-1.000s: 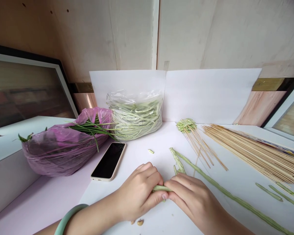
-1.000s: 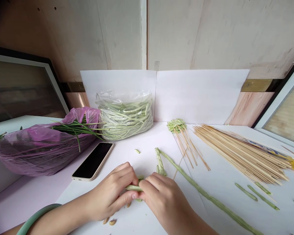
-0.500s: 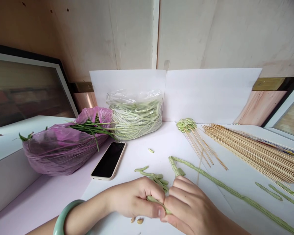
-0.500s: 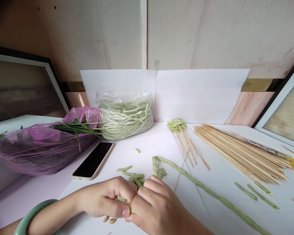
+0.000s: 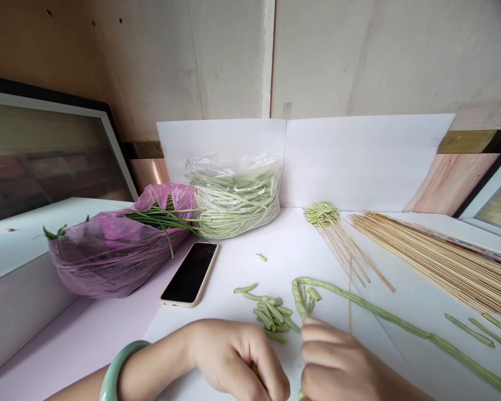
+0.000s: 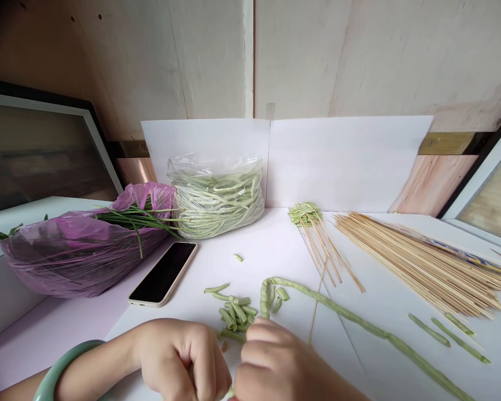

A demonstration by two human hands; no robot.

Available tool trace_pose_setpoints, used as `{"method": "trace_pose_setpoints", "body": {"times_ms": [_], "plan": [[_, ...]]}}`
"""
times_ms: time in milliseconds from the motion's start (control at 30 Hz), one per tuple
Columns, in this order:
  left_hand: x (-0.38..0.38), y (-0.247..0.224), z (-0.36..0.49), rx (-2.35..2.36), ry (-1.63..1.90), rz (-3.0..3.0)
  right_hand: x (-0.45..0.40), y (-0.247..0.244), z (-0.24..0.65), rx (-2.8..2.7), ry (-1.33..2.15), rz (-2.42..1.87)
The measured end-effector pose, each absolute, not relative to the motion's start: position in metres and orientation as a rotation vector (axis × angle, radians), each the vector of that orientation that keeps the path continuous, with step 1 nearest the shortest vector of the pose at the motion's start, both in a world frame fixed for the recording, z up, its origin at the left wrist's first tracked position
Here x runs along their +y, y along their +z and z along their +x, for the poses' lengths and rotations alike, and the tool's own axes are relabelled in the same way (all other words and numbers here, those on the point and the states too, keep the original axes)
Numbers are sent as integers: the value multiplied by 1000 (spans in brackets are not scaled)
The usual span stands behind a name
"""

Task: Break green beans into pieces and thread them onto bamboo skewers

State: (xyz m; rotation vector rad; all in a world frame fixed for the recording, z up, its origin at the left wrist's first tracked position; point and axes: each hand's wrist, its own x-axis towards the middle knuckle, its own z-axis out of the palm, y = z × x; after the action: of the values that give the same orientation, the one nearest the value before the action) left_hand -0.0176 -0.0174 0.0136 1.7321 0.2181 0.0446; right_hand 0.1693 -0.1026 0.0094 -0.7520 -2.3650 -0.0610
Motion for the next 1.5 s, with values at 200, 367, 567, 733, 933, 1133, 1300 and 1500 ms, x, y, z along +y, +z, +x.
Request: {"method": "trace_pose_setpoints", "body": {"times_ms": [200, 367, 567, 733, 933, 1133, 1300, 1500], "plan": [[-15, 20, -14, 424, 454, 1624, -95, 32, 190, -2282, -165, -844], [-13, 18, -10, 660, 663, 2027, -90, 29, 196, -2166, -211, -982], [-10, 7, -11, 773, 588, 2265, -89, 24, 195, -2145, -179, -1095], [-9, 6, -11, 865, 690, 2209, -92, 26, 192, -2187, -92, -1149], [-17, 14, -9, 707, 737, 2164, -92, 24, 189, -2333, -5, -1130], [-29, 17, -7, 467, 610, 2338, -89, -5, 186, -2309, 120, -1204], [-28, 17, -7, 493, 618, 2434, -87, 6, 183, -2202, 24, -1207], [-27, 16, -9, 597, 676, 2445, -79, 22, 189, -2313, -57, -1222]]}}
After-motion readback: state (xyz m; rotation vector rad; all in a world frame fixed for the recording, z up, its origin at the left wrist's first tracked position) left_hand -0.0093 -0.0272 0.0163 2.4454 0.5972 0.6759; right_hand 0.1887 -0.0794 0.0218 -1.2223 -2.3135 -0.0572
